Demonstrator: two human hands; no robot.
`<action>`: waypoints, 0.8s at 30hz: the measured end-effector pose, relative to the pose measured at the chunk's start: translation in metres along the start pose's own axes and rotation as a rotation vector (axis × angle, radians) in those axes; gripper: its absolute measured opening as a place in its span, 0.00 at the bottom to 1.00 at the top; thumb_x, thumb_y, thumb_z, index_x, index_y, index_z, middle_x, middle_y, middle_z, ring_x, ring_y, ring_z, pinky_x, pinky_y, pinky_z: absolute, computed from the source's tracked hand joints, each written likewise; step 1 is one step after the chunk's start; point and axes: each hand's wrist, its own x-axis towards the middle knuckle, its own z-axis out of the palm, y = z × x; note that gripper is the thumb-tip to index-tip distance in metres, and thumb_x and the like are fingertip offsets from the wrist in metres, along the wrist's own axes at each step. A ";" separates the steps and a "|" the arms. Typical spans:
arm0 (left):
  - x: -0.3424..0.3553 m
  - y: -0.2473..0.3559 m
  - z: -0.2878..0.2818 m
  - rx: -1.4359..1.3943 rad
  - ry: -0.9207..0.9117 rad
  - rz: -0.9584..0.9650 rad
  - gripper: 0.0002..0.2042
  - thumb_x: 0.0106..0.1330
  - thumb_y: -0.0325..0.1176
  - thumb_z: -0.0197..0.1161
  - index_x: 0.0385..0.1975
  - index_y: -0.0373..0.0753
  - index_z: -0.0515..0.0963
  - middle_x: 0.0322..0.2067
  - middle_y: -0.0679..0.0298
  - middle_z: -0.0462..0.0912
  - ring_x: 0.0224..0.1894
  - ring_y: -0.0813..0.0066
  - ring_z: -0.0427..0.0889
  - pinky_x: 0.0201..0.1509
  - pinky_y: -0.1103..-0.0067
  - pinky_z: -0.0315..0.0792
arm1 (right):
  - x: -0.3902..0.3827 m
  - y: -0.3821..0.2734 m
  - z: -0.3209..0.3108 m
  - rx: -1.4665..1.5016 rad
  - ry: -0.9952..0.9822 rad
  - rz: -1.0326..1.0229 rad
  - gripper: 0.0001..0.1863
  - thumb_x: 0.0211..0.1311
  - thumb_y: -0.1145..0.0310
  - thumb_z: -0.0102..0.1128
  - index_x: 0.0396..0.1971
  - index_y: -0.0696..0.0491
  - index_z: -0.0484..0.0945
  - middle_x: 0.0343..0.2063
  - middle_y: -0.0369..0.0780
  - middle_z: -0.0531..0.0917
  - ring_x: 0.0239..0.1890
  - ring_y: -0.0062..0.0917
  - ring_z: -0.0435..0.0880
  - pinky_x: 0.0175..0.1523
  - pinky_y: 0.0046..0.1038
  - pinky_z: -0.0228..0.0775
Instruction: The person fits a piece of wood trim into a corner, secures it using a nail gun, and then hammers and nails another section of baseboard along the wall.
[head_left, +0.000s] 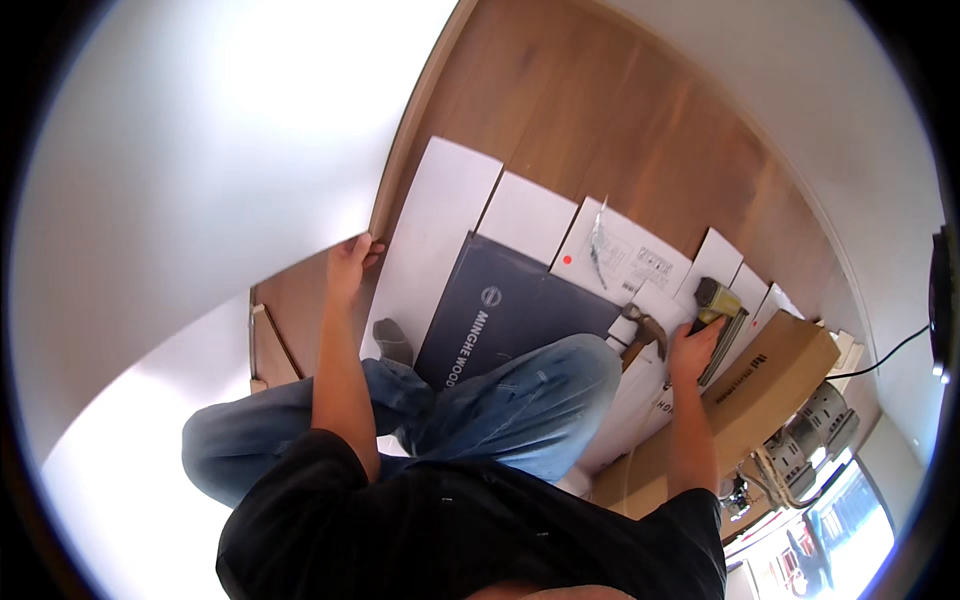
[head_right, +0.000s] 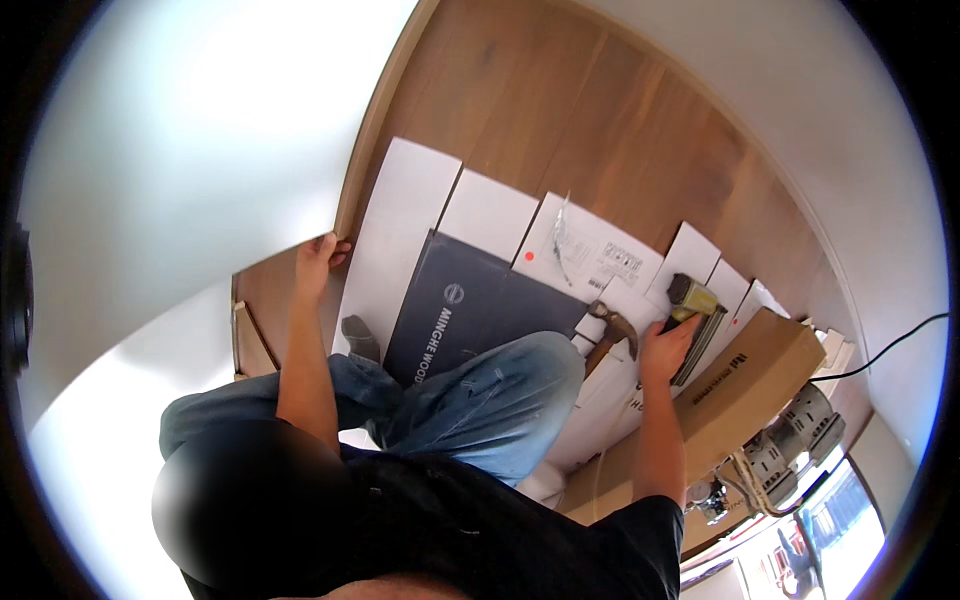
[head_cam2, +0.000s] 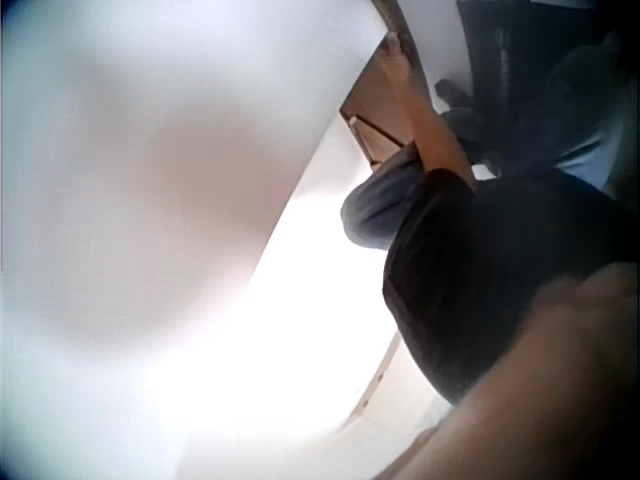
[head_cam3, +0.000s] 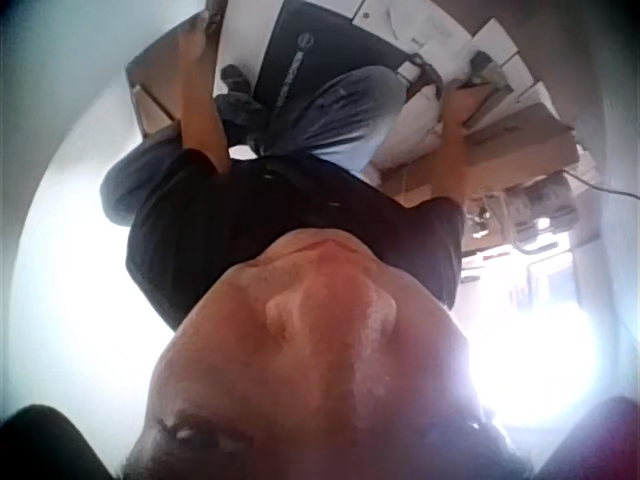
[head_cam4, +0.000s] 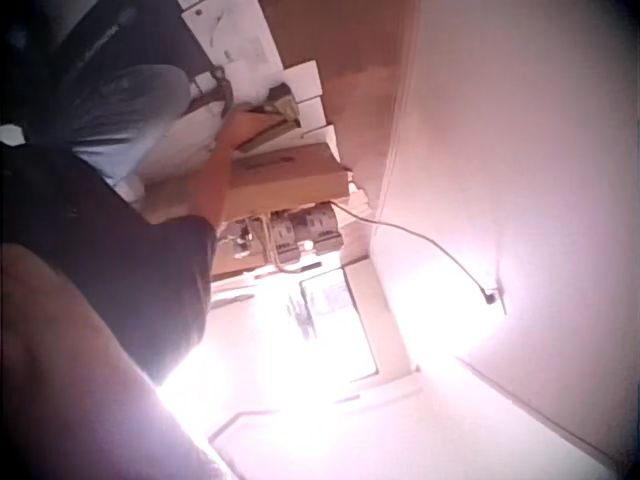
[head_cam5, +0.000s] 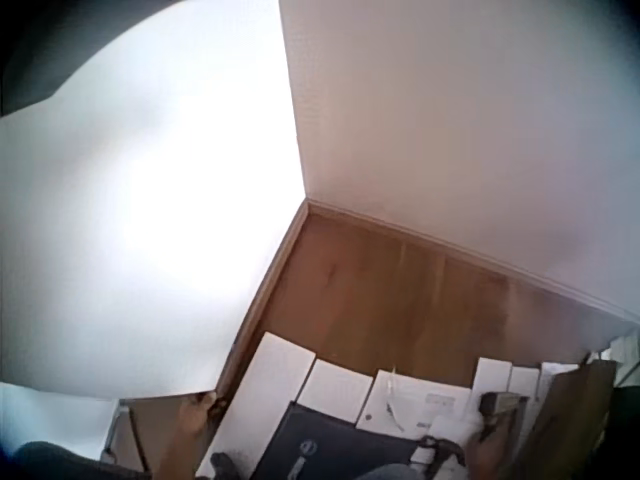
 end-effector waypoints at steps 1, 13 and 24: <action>0.005 -0.001 -0.002 -0.010 -0.035 0.042 0.16 0.77 0.38 0.64 0.58 0.37 0.78 0.48 0.61 0.86 0.46 0.71 0.89 0.47 0.78 0.81 | 0.000 0.001 0.004 -0.010 0.032 -0.032 0.43 0.66 0.63 0.58 0.75 0.68 0.54 0.64 0.66 0.73 0.62 0.59 0.76 0.68 0.47 0.69; 0.004 0.005 0.013 -0.383 -0.020 0.048 0.14 0.78 0.44 0.63 0.47 0.39 0.77 0.44 0.63 0.87 0.44 0.73 0.88 0.44 0.77 0.80 | -0.033 -0.017 -0.006 -0.260 0.406 -0.062 0.40 0.63 0.52 0.61 0.70 0.60 0.67 0.56 0.61 0.78 0.63 0.55 0.76 0.64 0.49 0.73; -0.021 0.052 -0.048 0.044 0.048 0.046 0.10 0.74 0.39 0.65 0.48 0.41 0.82 0.43 0.67 0.87 0.43 0.73 0.85 0.44 0.69 0.76 | -0.110 0.007 0.107 0.465 -0.263 -0.078 0.38 0.65 0.41 0.63 0.53 0.67 0.78 0.48 0.60 0.86 0.55 0.52 0.85 0.60 0.45 0.75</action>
